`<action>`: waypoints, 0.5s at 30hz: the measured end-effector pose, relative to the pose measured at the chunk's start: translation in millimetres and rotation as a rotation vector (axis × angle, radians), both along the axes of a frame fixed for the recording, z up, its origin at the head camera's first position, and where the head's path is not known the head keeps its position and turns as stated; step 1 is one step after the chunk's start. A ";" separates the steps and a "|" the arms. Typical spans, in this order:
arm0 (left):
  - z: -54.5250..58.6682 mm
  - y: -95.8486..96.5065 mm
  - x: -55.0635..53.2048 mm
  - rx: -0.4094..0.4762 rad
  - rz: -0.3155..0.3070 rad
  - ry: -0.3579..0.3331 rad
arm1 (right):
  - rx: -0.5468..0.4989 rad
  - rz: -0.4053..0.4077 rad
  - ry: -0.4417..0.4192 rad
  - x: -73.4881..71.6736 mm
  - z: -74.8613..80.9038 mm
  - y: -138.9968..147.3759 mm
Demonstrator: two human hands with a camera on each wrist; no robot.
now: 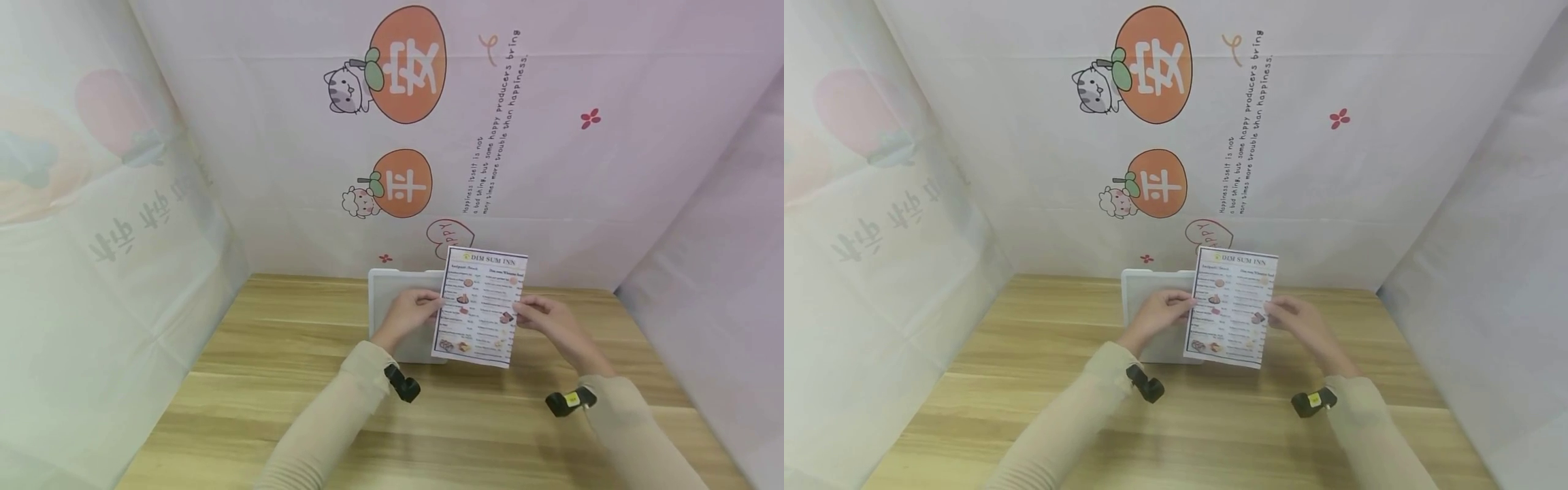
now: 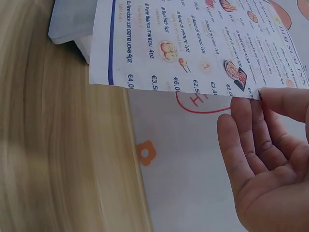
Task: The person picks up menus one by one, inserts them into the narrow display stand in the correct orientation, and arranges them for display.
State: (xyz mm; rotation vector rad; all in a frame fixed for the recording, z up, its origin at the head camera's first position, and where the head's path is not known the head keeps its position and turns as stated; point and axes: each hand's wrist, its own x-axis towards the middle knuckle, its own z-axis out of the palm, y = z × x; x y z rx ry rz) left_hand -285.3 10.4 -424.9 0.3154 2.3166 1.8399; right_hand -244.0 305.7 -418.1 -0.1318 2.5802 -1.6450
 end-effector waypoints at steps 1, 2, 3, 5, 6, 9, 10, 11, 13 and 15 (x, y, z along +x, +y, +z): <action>1.4 -2.0 -0.5 0.005 0.002 -0.001 | -0.007 -0.001 0.002 -0.9 0.9 -1.6; 2.5 -3.8 -0.9 0.010 0.007 -0.003 | -0.013 0.001 0.004 -2.3 1.7 -3.4; 4.1 -5.9 -1.2 0.015 0.008 -0.001 | -0.022 0.003 0.008 -3.2 2.8 -5.3; 6.8 -9.7 -1.6 0.018 0.013 0.000 | -0.038 0.012 0.018 -4.6 5.4 -9.3; 8.2 -11.6 -2.1 0.023 0.015 -0.001 | -0.037 0.011 0.022 -4.9 6.9 -11.4; 11.9 -16.8 -3.5 0.025 0.021 0.006 | -0.040 0.013 0.032 -6.4 11.8 -17.6; 13.0 -18.3 -4.1 0.029 0.021 0.008 | -0.037 0.010 0.034 -6.8 13.4 -19.5; 14.0 -19.7 -4.5 0.030 0.022 0.010 | -0.029 0.005 0.035 -7.2 15.2 -21.3; 16.0 -22.3 -5.6 0.020 0.030 0.014 | -0.022 0.001 0.043 -9.2 17.5 -24.7; 18.2 -25.5 -5.2 0.010 0.035 0.017 | -0.016 0.000 0.055 -11.5 18.9 -27.9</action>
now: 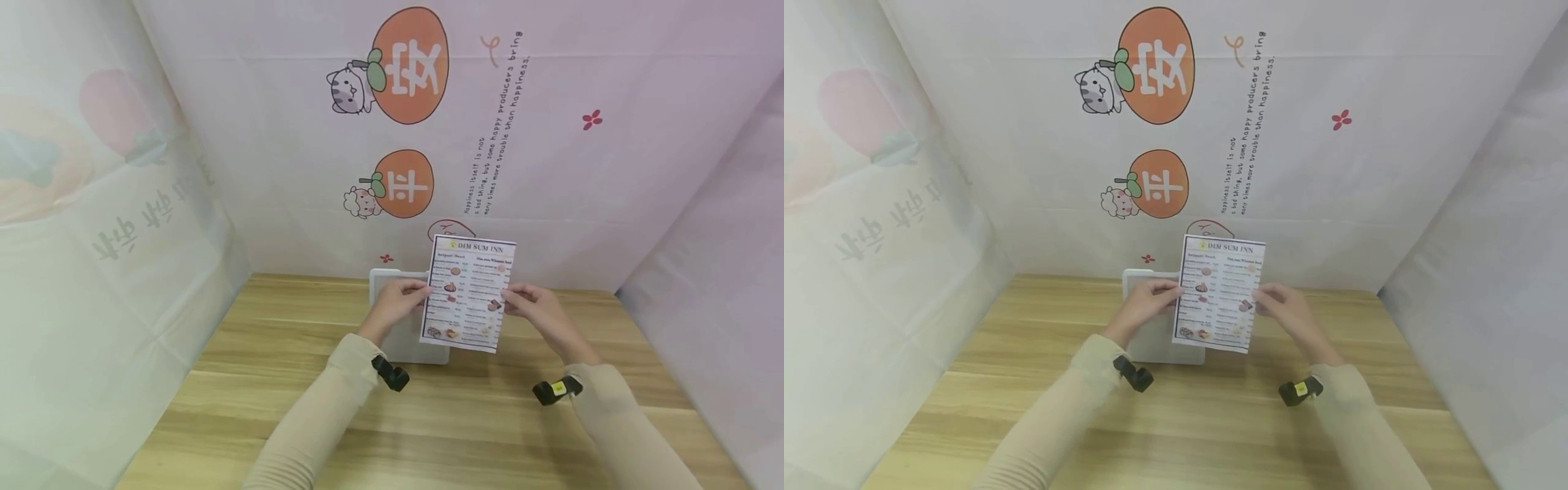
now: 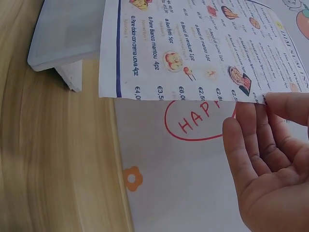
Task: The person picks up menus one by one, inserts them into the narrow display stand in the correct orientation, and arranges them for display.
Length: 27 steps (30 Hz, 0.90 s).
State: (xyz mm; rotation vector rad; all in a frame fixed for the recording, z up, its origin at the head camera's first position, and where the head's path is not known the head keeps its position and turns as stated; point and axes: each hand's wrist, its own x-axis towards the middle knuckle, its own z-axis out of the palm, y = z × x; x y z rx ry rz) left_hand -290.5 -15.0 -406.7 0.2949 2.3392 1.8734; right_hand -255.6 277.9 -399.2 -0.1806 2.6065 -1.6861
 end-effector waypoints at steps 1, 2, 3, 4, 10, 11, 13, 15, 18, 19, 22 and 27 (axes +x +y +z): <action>1.4 -1.1 0.3 -0.002 0.002 0.001 | -0.002 -0.002 0.004 -1.3 0.6 -0.9; 3.0 -2.0 0.7 0.000 0.004 0.001 | -0.002 -0.004 0.008 -2.5 1.4 -1.8; 4.5 -3.1 0.8 0.000 0.007 0.001 | -0.005 -0.002 0.011 -3.5 2.1 -2.7; 6.0 -4.7 1.2 0.005 0.007 0.004 | -0.007 -0.001 0.011 -4.1 3.3 -3.7; 16.7 -11.7 0.0 0.015 0.024 -0.009 | -0.011 0.010 0.003 -5.6 13.2 -11.6; 18.3 -13.0 -0.6 0.025 0.024 -0.010 | -0.014 0.014 0.004 -6.3 14.6 -13.0; 21.7 -16.0 -1.4 0.039 0.024 -0.011 | -0.014 0.009 0.004 -7.8 17.2 -15.9; 24.2 -18.8 -2.4 0.051 0.026 -0.005 | -0.020 -0.001 0.002 -9.9 18.8 -18.7; 27.8 -22.6 -3.4 0.046 0.030 0.004 | -0.023 -0.013 0.011 -13.9 20.5 -22.1; 28.6 -23.7 -3.9 0.043 0.031 0.007 | -0.020 -0.017 0.016 -15.2 21.2 -23.1; 31.9 -26.8 -5.4 0.048 0.035 0.018 | -0.024 -0.020 0.042 -19.5 23.9 -26.4; 35.9 -31.5 -9.2 0.066 0.035 0.034 | -0.023 -0.033 0.069 -24.1 31.1 -32.9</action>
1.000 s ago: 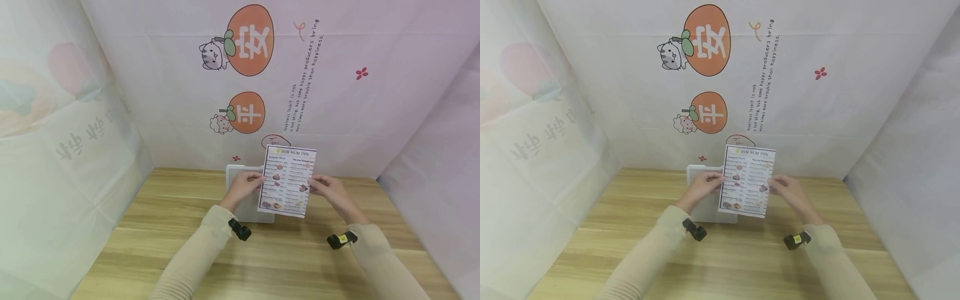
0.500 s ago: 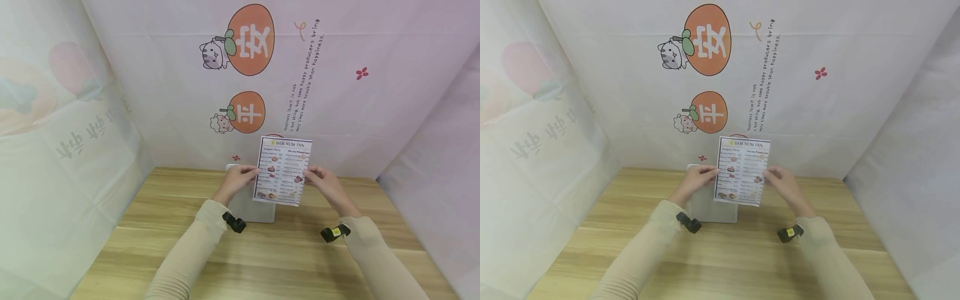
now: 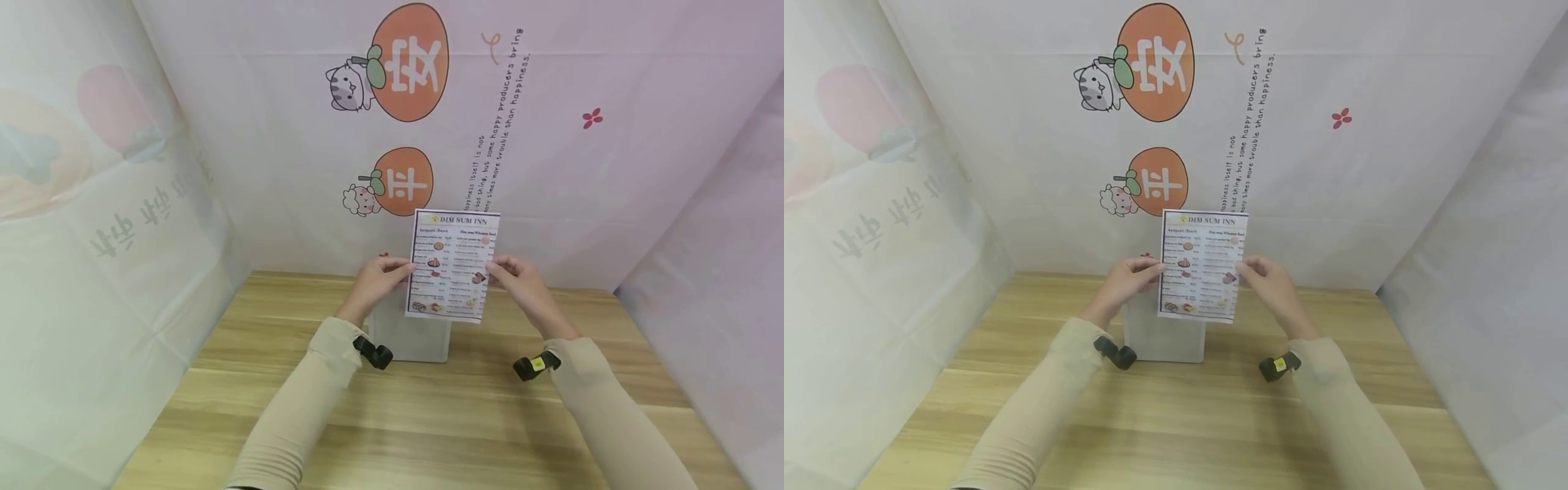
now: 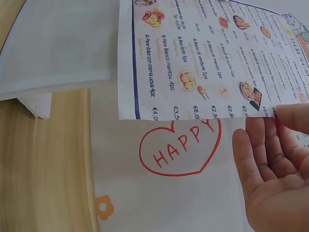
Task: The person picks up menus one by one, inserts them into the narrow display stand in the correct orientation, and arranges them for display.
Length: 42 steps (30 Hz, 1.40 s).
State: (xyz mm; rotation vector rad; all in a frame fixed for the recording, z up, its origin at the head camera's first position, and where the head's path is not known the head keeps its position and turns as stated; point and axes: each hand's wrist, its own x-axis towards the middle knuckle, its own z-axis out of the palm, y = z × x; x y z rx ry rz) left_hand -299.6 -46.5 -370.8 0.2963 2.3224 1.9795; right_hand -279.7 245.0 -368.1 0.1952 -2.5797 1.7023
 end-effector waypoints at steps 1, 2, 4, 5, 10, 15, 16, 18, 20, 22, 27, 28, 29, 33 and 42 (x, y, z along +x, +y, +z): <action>0.9 -0.8 -0.9 -0.001 0.003 0.000 | -0.002 -0.003 0.000 -0.5 1.9 -1.3; 1.9 -1.7 -1.6 -0.001 0.007 -0.003 | -0.005 -0.004 0.002 -0.9 3.9 -2.6; 4.4 -3.1 -3.0 -0.008 0.019 -0.003 | -0.010 -0.004 0.008 -1.9 8.2 -5.1; 5.9 -3.8 -3.6 -0.013 0.025 -0.005 | -0.010 -0.002 0.013 -2.3 10.5 -6.5; 14.6 -6.8 -6.6 -0.019 0.041 0.003 | -0.020 0.011 0.039 -7.5 19.8 -10.9; 23.7 -9.7 -8.3 -0.005 0.041 0.017 | -0.029 0.011 0.054 -13.6 25.7 -13.6; 25.6 -10.4 -8.3 -0.004 0.040 0.018 | -0.028 0.008 0.055 -14.6 26.8 -14.1; 29.0 -11.5 -9.2 0.003 0.032 0.022 | -0.027 0.003 0.061 -16.5 29.7 -15.4; 32.1 -12.9 -10.5 0.010 0.033 0.024 | -0.033 -0.002 0.067 -18.4 33.2 -17.2; 35.4 -14.3 -11.6 0.016 0.035 0.026 | -0.037 -0.004 0.072 -19.5 36.9 -19.3; 43.2 -17.9 -13.6 -0.005 0.043 0.036 | -0.038 0.000 0.086 -20.5 45.7 -24.1; 44.5 -18.6 -14.0 -0.018 0.045 0.041 | -0.038 0.000 0.088 -20.8 47.1 -24.7; 45.6 -19.4 -14.7 -0.030 0.047 0.048 | -0.043 0.003 0.094 -21.1 48.3 -25.3; 50.2 -22.0 -16.6 -0.066 0.049 0.074 | -0.054 -0.004 0.107 -23.3 52.2 -27.6; 62.8 -24.9 -22.1 -0.013 0.052 0.078 | -0.058 -0.035 0.132 -30.7 63.9 -33.0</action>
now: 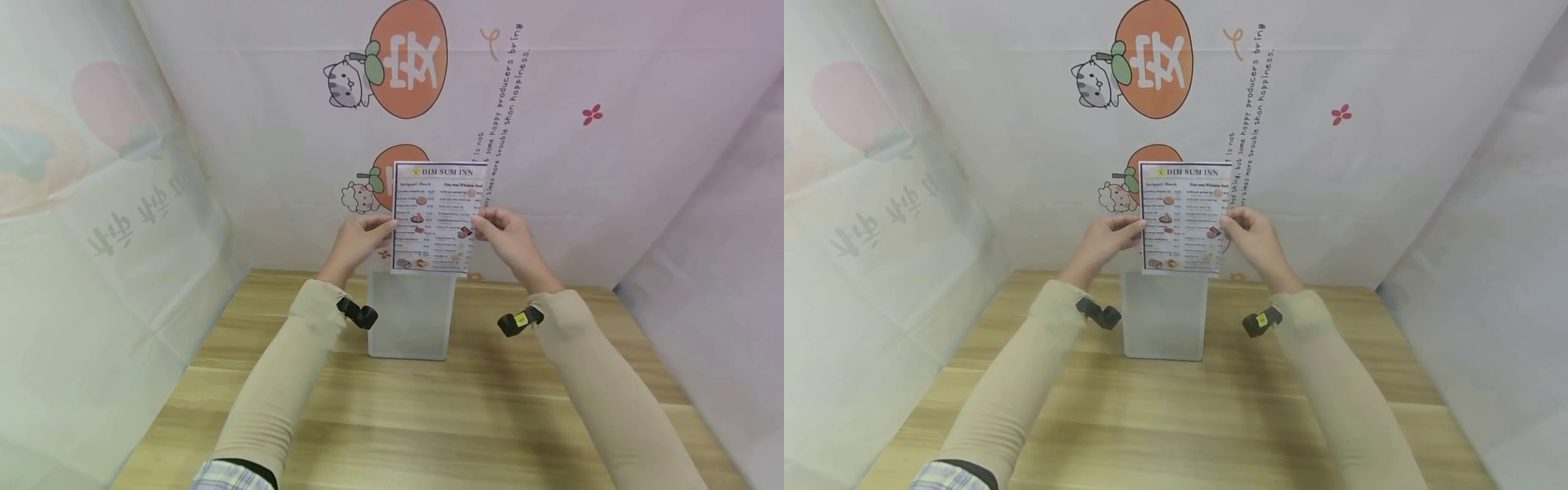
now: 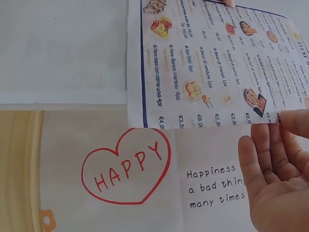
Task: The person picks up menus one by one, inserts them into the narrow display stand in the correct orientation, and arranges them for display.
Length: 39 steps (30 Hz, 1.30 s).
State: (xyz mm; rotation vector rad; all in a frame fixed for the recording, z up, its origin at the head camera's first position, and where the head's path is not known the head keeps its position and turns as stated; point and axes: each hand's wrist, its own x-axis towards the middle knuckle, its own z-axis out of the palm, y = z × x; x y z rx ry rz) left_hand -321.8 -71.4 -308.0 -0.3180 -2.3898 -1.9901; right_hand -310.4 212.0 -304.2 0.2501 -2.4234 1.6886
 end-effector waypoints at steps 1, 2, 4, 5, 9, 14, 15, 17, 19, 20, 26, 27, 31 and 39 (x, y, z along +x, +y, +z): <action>1.8 -0.3 -0.7 0.003 0.000 -0.002 | 0.003 0.000 0.004 -0.6 1.6 -0.3; 3.5 -0.7 -0.9 0.005 0.001 -0.005 | 0.003 -0.001 0.009 -1.0 3.1 -0.7; 6.3 -1.7 -1.5 0.004 0.002 -0.008 | 0.005 0.003 0.021 -1.5 5.9 -1.7; 7.6 -2.2 -1.5 0.004 0.004 -0.010 | 0.001 0.008 0.025 -1.6 7.1 -2.2; 11.3 -3.8 -1.5 0.002 0.006 0.000 | -0.001 0.014 0.025 -2.2 10.6 -4.1; 12.1 -6.0 -4.1 0.003 0.013 0.015 | 0.005 0.012 0.034 -4.9 13.6 -6.6; 12.0 -6.5 -4.8 0.007 0.016 0.019 | 0.006 0.015 0.038 -5.3 14.0 -7.2; 11.7 -7.4 -5.5 0.010 0.021 0.024 | 0.009 0.021 0.046 -6.1 15.0 -8.3; 11.4 -8.3 -5.9 0.013 0.023 0.025 | 0.007 0.025 0.053 -6.6 15.9 -9.4; 11.2 -8.7 -6.1 0.013 0.024 0.024 | 0.008 0.024 0.056 -6.9 16.2 -9.9; 10.9 -9.9 -4.9 -0.002 0.024 0.020 | 0.005 0.019 0.071 -9.3 17.1 -11.4; 10.9 -9.9 -4.5 -0.004 0.024 0.019 | 0.006 0.019 0.074 -9.4 17.0 -11.4; 10.1 -9.8 -3.7 0.009 0.022 0.015 | 0.009 0.023 0.083 -9.2 16.7 -11.6; 8.2 -10.4 -3.0 0.022 0.023 0.017 | 0.019 0.032 0.091 -9.3 16.3 -12.3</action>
